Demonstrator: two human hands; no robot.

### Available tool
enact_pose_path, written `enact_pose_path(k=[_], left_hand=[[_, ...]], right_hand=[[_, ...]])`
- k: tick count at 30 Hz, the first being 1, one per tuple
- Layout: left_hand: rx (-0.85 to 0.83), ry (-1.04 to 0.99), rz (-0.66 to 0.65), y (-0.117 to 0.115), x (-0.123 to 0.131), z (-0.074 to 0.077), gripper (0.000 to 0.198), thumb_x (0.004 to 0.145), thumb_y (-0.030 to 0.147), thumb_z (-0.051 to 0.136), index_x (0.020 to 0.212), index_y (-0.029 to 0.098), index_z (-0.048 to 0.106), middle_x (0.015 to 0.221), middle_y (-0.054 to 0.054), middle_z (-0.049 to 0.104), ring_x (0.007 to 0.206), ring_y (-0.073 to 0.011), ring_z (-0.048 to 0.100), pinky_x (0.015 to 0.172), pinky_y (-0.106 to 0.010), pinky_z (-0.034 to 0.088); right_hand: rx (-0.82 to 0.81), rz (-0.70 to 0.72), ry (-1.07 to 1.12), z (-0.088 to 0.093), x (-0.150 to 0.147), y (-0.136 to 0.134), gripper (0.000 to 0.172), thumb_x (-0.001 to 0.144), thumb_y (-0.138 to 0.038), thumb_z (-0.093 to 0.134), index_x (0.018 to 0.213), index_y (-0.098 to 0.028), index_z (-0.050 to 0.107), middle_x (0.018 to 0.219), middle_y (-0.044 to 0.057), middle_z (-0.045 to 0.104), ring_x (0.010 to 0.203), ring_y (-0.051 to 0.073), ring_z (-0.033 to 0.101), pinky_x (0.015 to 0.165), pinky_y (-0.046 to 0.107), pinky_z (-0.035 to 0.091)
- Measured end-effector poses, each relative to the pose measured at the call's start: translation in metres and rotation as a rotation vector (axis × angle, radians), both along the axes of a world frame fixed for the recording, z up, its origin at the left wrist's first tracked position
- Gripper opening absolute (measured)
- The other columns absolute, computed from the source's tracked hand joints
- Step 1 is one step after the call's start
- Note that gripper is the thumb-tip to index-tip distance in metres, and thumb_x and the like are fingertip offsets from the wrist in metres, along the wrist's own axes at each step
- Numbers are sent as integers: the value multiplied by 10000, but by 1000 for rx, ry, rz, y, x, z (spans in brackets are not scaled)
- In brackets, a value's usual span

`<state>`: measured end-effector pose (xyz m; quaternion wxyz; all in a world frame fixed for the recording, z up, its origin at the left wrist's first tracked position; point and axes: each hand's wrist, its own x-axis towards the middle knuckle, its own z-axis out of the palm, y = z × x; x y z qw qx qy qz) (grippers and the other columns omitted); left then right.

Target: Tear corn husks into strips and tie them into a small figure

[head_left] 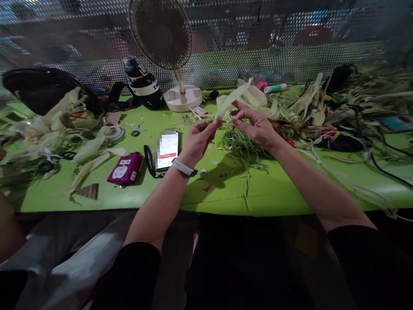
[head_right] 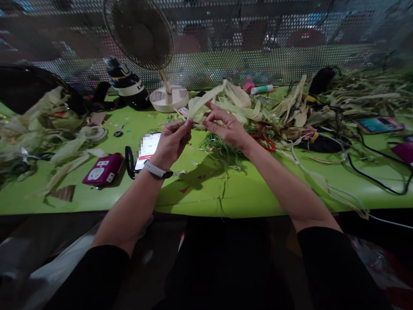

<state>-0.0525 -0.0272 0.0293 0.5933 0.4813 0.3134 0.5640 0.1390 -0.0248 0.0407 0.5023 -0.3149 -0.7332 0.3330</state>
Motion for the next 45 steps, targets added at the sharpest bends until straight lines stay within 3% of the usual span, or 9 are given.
enact_pose_path(k=[5,11,17,20,23,26,30,37,45], left_hand=[[18,104,40,-1,-4,4,202,720,365,877,703,198,765,552,47,535,478,-34,350,451,-219,250],[99,136,17,-1,-6,3,206,720,381,879,734,201,780,654,20,647,552,-40,482,499,-196,337],[-34,71,-98,-7,-7,9,272,719,401,878,706,170,735,624,28,641,457,-20,455,429,-171,335],[-89,45,-119,-10,-7,14,249,735,370,872,711,163,737,599,29,630,423,-15,445,399,-166,310],[-102,36,-91,-10,-7,17,209,756,331,862,708,168,740,561,31,608,447,-33,508,433,-164,377],[-92,27,-90,-9,-6,17,188,747,320,870,725,175,753,572,18,629,553,-77,616,515,-178,473],[-118,49,-116,-9,-6,18,177,745,306,871,732,166,763,572,7,637,587,-97,644,556,-194,507],[-69,144,-199,-8,-7,16,205,697,319,901,724,168,765,630,-2,676,623,-94,632,546,-188,462],[-45,159,-128,-4,-1,4,211,725,331,880,697,180,735,589,38,600,478,-28,436,456,-181,311]], right_hand=[[51,-104,-35,-2,2,4,460,821,-700,670,741,-248,635,1020,62,703,1141,243,628,1087,480,438],[138,-180,-125,2,6,2,432,855,-660,660,738,-246,621,1030,67,679,1118,252,597,1042,452,456],[190,-167,-76,10,-1,-7,485,857,-698,631,721,-235,587,976,67,640,1012,218,594,1000,412,461],[102,-79,-18,10,-7,-10,517,847,-733,612,736,-232,550,899,44,619,921,193,588,908,375,482],[-58,-18,3,6,-8,-9,542,822,-764,612,753,-233,526,822,15,587,835,173,557,816,343,479],[-157,22,20,2,-7,-6,549,811,-759,625,743,-227,512,819,11,580,836,168,548,812,335,470],[-235,135,4,3,-5,-4,541,791,-717,671,693,-215,497,901,43,622,916,195,580,846,361,487],[-222,126,43,16,0,-14,476,826,-655,698,740,-222,520,880,32,614,809,166,593,770,343,532],[-12,-60,-68,17,0,-11,461,848,-655,661,727,-222,563,1002,73,670,997,223,636,857,376,531]])
